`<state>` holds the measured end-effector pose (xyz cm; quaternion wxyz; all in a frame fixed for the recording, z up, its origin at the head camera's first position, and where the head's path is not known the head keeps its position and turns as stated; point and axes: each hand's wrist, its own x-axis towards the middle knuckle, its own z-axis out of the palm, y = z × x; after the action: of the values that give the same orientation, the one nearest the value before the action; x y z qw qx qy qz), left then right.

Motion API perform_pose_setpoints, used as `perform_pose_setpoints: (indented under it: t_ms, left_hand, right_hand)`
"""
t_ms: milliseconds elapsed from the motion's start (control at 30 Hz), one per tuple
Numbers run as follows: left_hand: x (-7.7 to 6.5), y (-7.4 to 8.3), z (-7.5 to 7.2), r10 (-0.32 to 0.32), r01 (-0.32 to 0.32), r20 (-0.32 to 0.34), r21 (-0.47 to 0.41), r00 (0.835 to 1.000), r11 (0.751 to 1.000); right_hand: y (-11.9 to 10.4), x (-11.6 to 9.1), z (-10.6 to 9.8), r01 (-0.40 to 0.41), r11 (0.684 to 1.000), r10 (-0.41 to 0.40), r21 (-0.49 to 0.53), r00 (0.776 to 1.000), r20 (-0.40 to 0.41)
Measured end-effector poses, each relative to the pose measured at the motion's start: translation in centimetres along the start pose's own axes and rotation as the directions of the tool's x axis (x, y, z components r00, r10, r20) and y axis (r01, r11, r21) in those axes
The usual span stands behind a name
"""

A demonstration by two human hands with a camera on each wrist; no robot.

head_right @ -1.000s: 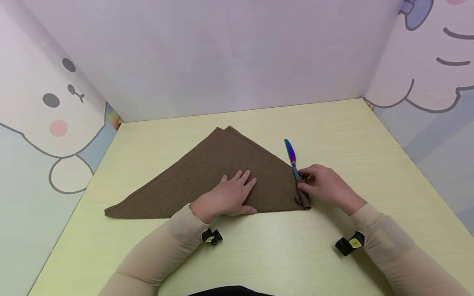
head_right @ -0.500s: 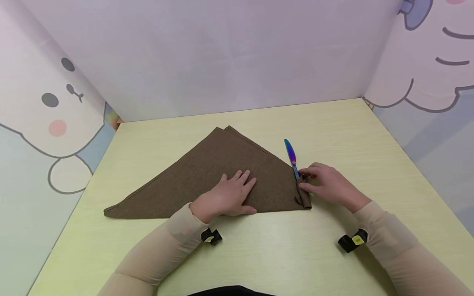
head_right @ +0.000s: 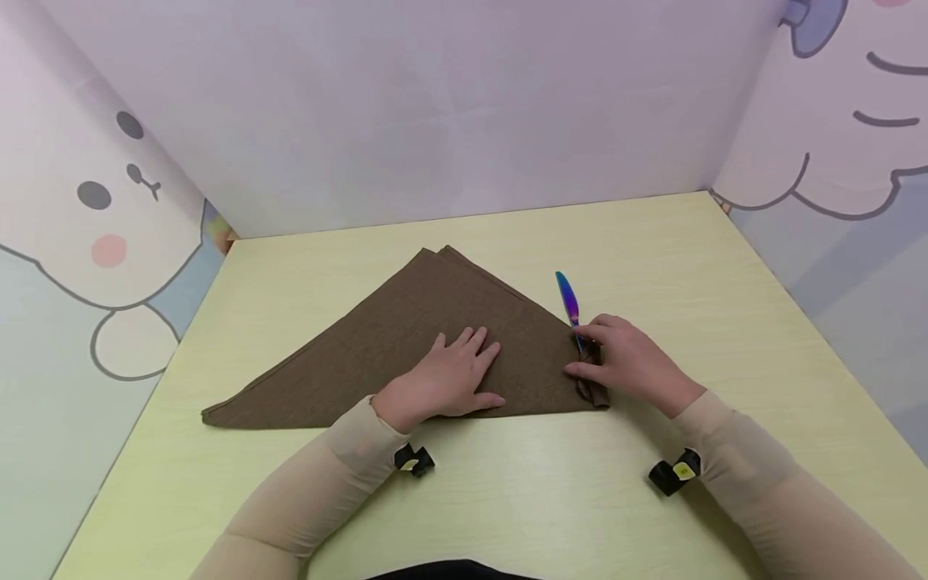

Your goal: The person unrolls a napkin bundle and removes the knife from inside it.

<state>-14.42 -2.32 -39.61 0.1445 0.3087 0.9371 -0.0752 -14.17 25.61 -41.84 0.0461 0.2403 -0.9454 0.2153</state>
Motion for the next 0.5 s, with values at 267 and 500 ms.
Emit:
perform_pose_setpoints:
  t_ms: [267, 500]
  left_hand:
    - [0.13, -0.01, 0.13, -0.012, 0.012, 0.007, -0.012, 1.0, 1.0]
    - [-0.09, -0.06, 0.09, 0.0, 0.0, 0.001, -0.019, 1.0, 1.0]
  right_hand:
    - [0.24, -0.32, -0.08, 0.005, 1.0, -0.005, -0.013, 1.0, -0.002]
    - [0.44, -0.71, -0.09, -0.033, 0.999, 0.033, -0.013, 0.999, 0.002]
